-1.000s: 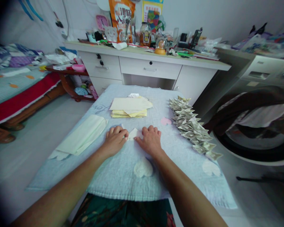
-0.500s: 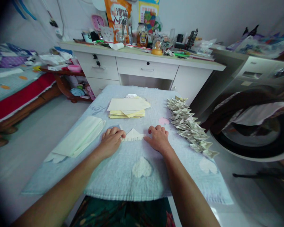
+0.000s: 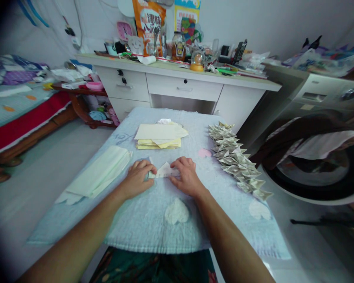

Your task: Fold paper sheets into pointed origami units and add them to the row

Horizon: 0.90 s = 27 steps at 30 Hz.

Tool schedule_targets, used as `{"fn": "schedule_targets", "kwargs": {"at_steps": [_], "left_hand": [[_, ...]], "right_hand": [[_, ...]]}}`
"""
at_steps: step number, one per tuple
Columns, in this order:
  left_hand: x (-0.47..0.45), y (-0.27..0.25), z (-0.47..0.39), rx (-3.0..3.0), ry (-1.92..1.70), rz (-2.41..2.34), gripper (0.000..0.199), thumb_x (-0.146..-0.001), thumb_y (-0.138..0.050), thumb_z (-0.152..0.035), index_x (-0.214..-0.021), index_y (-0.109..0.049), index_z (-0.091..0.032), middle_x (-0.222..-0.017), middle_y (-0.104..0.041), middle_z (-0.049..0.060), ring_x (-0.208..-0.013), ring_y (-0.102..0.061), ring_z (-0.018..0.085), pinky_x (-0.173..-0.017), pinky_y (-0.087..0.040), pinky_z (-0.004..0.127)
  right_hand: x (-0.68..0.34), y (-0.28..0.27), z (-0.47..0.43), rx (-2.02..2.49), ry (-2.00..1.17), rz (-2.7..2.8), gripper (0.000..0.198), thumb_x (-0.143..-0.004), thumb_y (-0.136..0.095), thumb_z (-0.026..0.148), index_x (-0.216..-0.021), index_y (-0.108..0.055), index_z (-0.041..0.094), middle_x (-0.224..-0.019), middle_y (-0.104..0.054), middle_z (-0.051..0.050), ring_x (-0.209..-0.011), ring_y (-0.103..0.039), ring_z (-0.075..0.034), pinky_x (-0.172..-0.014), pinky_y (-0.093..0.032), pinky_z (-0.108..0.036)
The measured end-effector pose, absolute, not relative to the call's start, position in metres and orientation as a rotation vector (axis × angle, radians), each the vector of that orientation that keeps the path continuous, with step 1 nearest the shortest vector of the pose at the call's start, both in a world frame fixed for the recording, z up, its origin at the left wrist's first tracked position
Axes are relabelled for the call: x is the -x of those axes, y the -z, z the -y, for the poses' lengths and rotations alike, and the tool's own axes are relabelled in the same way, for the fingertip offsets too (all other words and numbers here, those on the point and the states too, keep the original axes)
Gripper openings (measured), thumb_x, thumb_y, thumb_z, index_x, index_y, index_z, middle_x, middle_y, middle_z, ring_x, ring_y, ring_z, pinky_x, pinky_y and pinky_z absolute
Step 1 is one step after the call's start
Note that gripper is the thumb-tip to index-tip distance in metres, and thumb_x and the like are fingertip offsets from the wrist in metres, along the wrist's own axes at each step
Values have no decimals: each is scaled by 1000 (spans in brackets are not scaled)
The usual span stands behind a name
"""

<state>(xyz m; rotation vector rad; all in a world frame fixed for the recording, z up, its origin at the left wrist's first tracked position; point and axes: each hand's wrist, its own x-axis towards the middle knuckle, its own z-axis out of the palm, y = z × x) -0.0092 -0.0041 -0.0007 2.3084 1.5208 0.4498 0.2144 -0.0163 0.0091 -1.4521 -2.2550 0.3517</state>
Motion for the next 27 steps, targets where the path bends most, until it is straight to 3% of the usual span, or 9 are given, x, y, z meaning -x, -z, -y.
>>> {"fn": "schedule_targets", "kwargs": {"at_steps": [9,15,21,27], "left_hand": [[16,2,0,-2263,-487,-1453,18,-77,-59,-23,-95,-62,-25,-104,-56,3,-104,-46,24,-93,-36,38],[17,-2,-4,-2206,-539,-1419,26,-72,-66,-21,-98,-64,-24,-106,-59,3,-106,-48,24,-94,-37,38],[14,-1,-4,-2224,-635,-1354,22,-71,-69,-20,-92,-66,-23,-100,-59,3,-99,-52,22,-93,-39,36],[14,6,-5,-2218,-682,-1434,30,-71,-71,-29,-99,-63,-22,-104,-56,4,-107,-49,24,-96,-38,38]], "right_hand": [[-205,0,13,1455,-326,2367,21,-88,-60,33,-107,-63,25,-108,-58,-6,-98,-45,-21,-82,-31,-34],[-206,-4,13,1418,-313,2368,22,-94,-51,35,-106,-66,24,-105,-61,-6,-97,-47,-20,-82,-30,-33],[-206,-3,14,1412,-322,2343,22,-94,-51,36,-103,-67,24,-104,-61,-5,-95,-49,-19,-83,-30,-33],[-204,-2,14,1428,-294,2360,21,-94,-51,34,-105,-66,24,-105,-59,-6,-97,-47,-20,-84,-29,-34]]}}
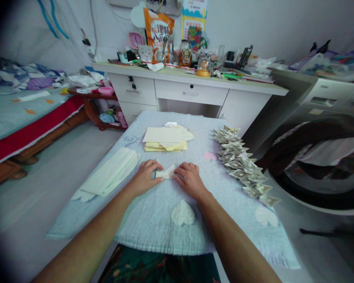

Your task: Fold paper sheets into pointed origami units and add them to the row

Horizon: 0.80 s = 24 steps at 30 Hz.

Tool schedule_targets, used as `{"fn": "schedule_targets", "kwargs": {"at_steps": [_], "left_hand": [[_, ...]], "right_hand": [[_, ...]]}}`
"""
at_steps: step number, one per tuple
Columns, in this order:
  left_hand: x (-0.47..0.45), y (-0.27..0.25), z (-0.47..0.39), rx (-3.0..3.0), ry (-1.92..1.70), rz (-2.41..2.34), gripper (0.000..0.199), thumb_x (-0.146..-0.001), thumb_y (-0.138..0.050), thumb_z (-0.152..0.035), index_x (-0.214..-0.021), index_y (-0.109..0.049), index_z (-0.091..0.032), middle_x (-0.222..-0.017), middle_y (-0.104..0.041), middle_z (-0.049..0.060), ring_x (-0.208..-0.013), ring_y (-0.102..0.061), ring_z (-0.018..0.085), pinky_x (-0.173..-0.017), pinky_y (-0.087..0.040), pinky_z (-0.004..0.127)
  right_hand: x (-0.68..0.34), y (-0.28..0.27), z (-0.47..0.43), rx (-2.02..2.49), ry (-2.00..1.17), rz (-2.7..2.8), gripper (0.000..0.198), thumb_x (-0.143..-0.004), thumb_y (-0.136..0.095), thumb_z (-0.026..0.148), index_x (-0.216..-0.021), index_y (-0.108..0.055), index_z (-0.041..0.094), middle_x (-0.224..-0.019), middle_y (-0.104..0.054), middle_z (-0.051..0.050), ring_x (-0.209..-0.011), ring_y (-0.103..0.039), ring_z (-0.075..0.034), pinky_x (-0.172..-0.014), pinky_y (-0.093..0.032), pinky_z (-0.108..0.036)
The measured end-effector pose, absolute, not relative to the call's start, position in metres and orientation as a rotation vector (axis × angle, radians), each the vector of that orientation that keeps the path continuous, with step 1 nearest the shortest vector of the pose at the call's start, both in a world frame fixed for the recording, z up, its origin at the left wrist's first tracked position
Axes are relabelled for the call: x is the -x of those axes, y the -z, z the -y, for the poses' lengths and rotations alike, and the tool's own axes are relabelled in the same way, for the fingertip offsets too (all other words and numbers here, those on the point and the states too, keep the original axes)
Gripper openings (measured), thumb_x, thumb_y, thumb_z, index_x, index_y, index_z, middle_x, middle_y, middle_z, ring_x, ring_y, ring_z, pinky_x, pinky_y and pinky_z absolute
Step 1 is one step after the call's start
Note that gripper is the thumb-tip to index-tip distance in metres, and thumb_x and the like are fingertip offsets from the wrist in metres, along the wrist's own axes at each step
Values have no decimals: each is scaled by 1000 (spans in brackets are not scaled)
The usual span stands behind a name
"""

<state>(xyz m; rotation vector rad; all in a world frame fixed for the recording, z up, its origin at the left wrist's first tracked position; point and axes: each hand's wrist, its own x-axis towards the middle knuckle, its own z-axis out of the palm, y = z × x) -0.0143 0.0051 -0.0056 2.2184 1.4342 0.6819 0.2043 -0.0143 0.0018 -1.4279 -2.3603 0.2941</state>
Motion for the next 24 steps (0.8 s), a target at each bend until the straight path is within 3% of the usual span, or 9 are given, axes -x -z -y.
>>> {"fn": "schedule_targets", "kwargs": {"at_steps": [13,18,24], "left_hand": [[17,10,-8,-2196,-683,-1491,10,-75,-66,-29,-80,-65,-20,-96,-57,3,-99,-51,22,-92,-39,36],[17,13,-8,-2239,-671,-1507,13,-78,-63,-32,-78,-67,-20,-94,-57,3,-97,-49,22,-90,-40,36],[16,13,-7,-2341,-604,-1598,20,-83,-57,-36,-78,-69,-21,-95,-58,5,-94,-48,23,-87,-39,37]], "right_hand": [[-196,-4,18,1498,-124,2363,18,-87,-61,28,-104,-66,25,-115,-57,-7,-105,-41,-25,-88,-29,-38],[-188,-1,18,1354,-152,2466,22,-93,-49,19,-101,-68,24,-104,-59,-6,-96,-46,-20,-82,-34,-32],[-188,-4,20,1247,-211,2548,33,-92,-45,13,-117,-64,24,-100,-60,-6,-92,-48,-19,-81,-35,-31]]}}
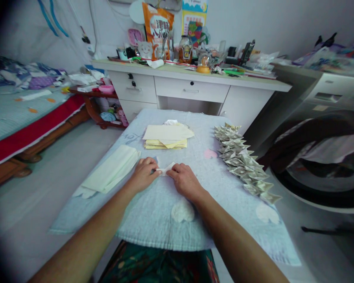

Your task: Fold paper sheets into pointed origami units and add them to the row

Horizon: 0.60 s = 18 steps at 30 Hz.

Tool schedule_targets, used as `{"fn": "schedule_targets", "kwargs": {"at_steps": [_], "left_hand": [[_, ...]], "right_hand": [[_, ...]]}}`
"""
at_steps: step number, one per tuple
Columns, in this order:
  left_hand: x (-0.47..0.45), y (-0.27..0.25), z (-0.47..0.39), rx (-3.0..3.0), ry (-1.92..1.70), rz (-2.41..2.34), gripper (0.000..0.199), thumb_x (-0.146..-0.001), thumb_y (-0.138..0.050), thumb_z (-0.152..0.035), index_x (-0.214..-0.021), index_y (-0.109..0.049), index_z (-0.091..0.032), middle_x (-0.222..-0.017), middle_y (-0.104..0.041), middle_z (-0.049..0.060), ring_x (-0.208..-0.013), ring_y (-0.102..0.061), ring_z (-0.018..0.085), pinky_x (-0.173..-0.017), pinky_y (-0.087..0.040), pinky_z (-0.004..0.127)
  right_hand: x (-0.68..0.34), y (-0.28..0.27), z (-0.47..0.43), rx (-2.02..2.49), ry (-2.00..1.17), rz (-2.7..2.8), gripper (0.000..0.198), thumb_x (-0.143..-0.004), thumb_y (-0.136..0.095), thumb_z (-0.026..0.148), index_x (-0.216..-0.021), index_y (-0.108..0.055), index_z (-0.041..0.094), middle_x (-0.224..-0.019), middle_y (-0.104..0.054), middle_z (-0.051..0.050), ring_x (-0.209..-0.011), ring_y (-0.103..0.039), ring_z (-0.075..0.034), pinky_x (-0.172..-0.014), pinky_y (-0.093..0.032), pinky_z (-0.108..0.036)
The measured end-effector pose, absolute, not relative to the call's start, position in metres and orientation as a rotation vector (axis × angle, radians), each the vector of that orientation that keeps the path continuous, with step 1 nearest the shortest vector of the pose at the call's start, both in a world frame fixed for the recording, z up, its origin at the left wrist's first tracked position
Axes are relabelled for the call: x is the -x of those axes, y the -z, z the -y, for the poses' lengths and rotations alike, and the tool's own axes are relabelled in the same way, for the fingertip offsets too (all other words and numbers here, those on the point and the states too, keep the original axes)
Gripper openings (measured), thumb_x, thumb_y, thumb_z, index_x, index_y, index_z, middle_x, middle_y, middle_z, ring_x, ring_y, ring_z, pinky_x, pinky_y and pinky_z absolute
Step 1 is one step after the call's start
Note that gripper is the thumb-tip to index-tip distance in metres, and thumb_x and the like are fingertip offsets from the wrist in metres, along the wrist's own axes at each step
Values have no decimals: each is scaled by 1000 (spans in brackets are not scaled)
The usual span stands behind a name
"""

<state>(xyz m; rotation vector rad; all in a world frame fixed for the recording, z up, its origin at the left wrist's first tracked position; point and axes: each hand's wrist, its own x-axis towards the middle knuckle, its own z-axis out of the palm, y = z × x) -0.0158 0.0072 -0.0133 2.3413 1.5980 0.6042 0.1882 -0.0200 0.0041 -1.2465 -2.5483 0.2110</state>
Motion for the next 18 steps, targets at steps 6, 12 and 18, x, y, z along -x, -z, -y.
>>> {"fn": "schedule_targets", "kwargs": {"at_steps": [6,12,18], "left_hand": [[12,9,-4,-2392,-498,-1684,23,-86,-53,-36,-79,-68,-20,-97,-58,7,-94,-47,24,-86,-38,39],[8,6,-1,-2381,-452,-1739,21,-86,-54,-35,-78,-66,-19,-100,-57,7,-98,-45,25,-86,-36,39],[10,9,-3,-2383,-494,-1741,21,-84,-56,-34,-70,-61,-19,-95,-57,7,-93,-47,24,-85,-36,38]], "right_hand": [[-191,-11,27,1200,-247,2568,39,-90,-50,19,-127,-58,25,-106,-55,-9,-95,-46,-21,-87,-35,-35],[-191,-16,33,1171,-215,2630,40,-94,-48,35,-132,-55,26,-113,-50,-12,-100,-43,-23,-92,-34,-39],[-188,-13,34,1191,-181,2661,43,-94,-47,44,-132,-55,26,-114,-50,-13,-102,-41,-25,-92,-34,-42]]}}
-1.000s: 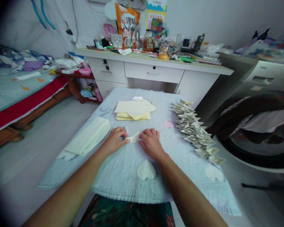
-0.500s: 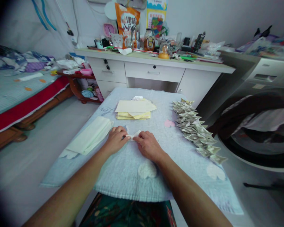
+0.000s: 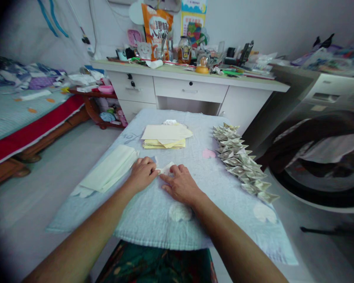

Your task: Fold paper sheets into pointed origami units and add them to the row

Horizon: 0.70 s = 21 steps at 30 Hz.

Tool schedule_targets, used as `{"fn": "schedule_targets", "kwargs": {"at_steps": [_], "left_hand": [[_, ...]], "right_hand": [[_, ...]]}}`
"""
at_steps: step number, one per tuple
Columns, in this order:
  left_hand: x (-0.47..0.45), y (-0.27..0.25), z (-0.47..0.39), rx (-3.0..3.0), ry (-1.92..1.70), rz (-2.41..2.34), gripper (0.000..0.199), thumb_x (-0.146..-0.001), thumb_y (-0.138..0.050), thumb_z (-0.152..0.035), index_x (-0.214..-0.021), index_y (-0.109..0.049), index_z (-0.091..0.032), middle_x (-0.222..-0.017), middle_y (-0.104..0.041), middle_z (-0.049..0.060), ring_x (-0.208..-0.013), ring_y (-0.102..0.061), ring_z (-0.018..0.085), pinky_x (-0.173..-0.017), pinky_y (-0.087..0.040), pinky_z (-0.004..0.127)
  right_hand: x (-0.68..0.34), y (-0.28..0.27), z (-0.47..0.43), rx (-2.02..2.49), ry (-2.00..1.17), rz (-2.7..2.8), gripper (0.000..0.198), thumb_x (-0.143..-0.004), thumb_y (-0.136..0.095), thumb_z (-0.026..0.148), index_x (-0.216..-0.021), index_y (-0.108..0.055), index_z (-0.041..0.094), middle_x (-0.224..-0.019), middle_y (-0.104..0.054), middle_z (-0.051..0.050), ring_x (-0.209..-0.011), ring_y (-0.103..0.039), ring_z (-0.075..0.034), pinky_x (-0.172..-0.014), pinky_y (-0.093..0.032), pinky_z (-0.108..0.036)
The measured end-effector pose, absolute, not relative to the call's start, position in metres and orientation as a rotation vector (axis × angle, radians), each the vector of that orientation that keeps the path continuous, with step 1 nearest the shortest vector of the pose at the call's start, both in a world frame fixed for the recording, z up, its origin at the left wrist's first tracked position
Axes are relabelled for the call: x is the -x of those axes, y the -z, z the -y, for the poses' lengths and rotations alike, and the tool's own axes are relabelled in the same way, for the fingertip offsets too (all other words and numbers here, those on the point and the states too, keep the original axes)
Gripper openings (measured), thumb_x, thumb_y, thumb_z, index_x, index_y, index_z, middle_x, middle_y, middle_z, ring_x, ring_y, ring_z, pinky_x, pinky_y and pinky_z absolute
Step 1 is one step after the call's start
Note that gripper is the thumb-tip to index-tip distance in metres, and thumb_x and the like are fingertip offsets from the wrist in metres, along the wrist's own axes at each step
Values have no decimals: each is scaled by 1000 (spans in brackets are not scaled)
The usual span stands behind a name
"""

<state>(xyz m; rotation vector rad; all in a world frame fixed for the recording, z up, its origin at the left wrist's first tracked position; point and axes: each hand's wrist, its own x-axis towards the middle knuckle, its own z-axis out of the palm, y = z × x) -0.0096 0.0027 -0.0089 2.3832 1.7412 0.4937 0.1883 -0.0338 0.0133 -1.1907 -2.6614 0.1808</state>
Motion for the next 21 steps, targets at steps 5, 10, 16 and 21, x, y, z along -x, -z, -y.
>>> {"fn": "schedule_targets", "kwargs": {"at_steps": [5,10,16,21], "left_hand": [[12,12,-4,-2395,-534,-1744,11,-83,-56,-30,-79,-60,-20,-92,-57,6,-91,-48,23,-84,-36,37],[13,12,-3,-2426,-550,-1746,8,-84,-55,-28,-84,-58,-21,-93,-57,6,-90,-47,24,-83,-36,37],[12,13,-2,-2411,-569,-1748,10,-83,-56,-28,-91,-56,-22,-95,-57,5,-91,-47,24,-82,-35,37],[12,13,-2,-2410,-527,-1761,12,-84,-56,-29,-95,-59,-26,-97,-56,4,-93,-46,24,-82,-34,36]], "right_hand": [[-188,-9,33,1198,-151,2659,46,-92,-46,49,-131,-56,27,-114,-49,-13,-101,-41,-26,-91,-34,-42],[-184,-8,33,1204,-110,2685,49,-92,-44,53,-134,-53,29,-112,-49,-14,-100,-41,-27,-90,-34,-43],[-179,-9,32,1265,-37,2705,47,-92,-46,50,-134,-52,31,-109,-50,-13,-99,-42,-27,-88,-35,-42],[-186,-9,31,1221,-87,2697,40,-93,-49,41,-130,-57,28,-113,-52,-12,-100,-44,-25,-90,-36,-39]]}}
